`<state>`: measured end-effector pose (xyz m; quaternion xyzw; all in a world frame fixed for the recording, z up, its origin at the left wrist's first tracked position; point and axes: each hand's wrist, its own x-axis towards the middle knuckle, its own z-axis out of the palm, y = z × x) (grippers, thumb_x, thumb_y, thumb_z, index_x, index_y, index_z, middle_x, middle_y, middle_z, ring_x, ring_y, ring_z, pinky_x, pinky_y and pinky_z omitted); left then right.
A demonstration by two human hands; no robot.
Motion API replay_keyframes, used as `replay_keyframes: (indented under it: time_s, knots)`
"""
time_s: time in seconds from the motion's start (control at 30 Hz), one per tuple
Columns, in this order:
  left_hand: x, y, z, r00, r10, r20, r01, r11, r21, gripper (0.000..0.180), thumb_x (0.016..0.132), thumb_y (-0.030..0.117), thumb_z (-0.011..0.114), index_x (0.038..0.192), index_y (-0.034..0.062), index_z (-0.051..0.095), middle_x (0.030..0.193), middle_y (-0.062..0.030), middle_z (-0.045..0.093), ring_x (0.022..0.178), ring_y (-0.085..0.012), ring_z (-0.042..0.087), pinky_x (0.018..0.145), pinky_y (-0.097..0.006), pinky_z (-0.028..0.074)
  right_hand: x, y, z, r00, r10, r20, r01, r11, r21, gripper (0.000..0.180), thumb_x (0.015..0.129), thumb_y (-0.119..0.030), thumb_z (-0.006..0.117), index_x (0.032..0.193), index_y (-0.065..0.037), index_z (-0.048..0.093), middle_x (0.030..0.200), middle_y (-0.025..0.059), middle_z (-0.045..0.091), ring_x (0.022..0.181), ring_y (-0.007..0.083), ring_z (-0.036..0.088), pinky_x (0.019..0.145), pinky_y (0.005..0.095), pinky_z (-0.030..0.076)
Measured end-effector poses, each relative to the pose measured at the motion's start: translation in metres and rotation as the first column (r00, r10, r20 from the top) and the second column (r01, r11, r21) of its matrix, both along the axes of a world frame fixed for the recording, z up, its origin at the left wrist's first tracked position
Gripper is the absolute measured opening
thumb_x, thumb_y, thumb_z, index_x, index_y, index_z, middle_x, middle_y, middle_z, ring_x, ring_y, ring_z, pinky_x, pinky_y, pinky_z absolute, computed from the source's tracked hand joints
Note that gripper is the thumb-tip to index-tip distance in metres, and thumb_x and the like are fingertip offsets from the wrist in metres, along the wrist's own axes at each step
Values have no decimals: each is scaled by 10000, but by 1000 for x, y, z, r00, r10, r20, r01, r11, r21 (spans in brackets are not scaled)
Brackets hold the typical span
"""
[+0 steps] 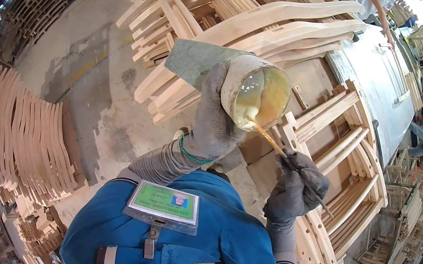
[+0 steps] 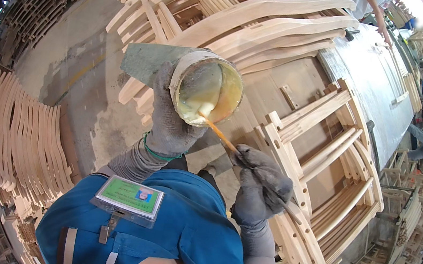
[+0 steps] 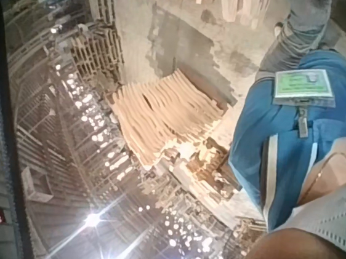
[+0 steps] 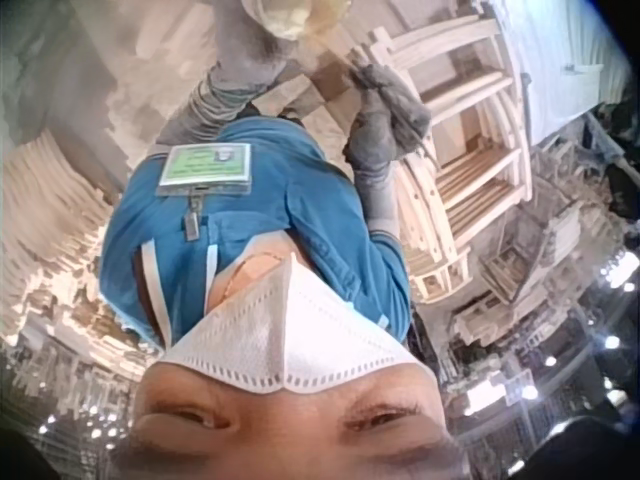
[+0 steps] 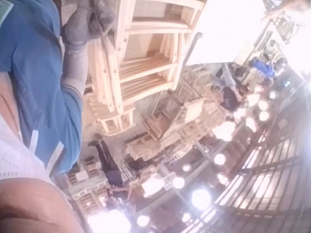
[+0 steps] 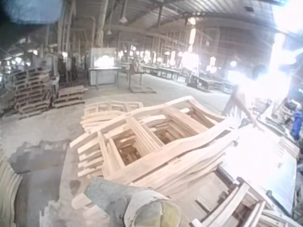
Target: The person picks up a wooden chair frame and applies a yellowish liquid, likely glue, to the joints using a brush. They dip the brush into a container and carefully coat the connection points of the chair frame.
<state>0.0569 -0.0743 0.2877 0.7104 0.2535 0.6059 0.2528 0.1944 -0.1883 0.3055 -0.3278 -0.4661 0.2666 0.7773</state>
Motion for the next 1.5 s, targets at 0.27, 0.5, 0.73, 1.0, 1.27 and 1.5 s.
replay_keyframes:
  time_s: [0.27, 0.5, 0.73, 1.0, 1.27, 1.5]
  knots:
    - [-64, 51, -1, 997, 73, 26, -72, 996, -62, 905, 697, 298, 741, 1328, -35, 185, 1236, -167, 331, 1155, -284, 372, 982, -387, 307, -63, 37, 9, 1000, 13, 27, -13, 1000, -22, 238, 809, 56, 551, 986, -47, 431, 976, 266, 578, 890, 341, 614, 728, 453, 535]
    - [-205, 135, -23, 911, 331, -247, -314, 943, 107, 894, 642, 204, 755, 1312, -22, 209, 1238, -158, 336, 1172, -268, 357, 1022, -388, 255, -157, 115, 25, 968, -251, 29, 244, 903, -352, 153, 818, 37, 574, 956, 47, 509, 908, 186, 616, 842, 222, 625, 775, 346, 528]
    - [-304, 209, -43, 935, 312, -170, -324, 945, -50, 895, 680, 138, 743, 1334, -44, 159, 1305, -177, 328, 1242, -275, 306, 1047, -390, 223, -212, 178, -1, 924, -305, 230, 380, 790, -482, 130, 806, 38, 614, 920, 50, 553, 881, 117, 620, 784, 128, 595, 717, 234, 492]
    - [-338, 235, -59, 930, 275, -244, -282, 959, 8, 896, 728, 277, 714, 1340, -51, 147, 1309, -184, 312, 1229, -281, 319, 1034, -384, 251, -238, 206, -22, 785, -317, 532, 573, 699, -428, 97, 795, -26, 658, 856, 10, 591, 806, 75, 616, 739, 102, 577, 675, 213, 461]
    - [-348, 245, -63, 968, 219, -119, -232, 967, -105, 904, 739, 349, 693, 1339, -56, 152, 1285, -188, 326, 1215, -294, 327, 1027, -408, 247, -263, 215, -13, 407, -223, 886, 807, 543, -234, 186, 781, -169, 685, 765, -35, 558, 727, 110, 609, 619, 209, 608, 568, 276, 471]
    - [-360, 244, -65, 956, 262, -131, -275, 956, -97, 854, 674, 153, 759, 1308, -39, 220, 1236, -165, 362, 1160, -254, 391, 995, -342, 318, -264, 223, -7, 472, -302, 828, 835, 455, -309, 187, 807, -167, 662, 770, -12, 566, 694, 105, 605, 628, 167, 606, 594, 263, 475]
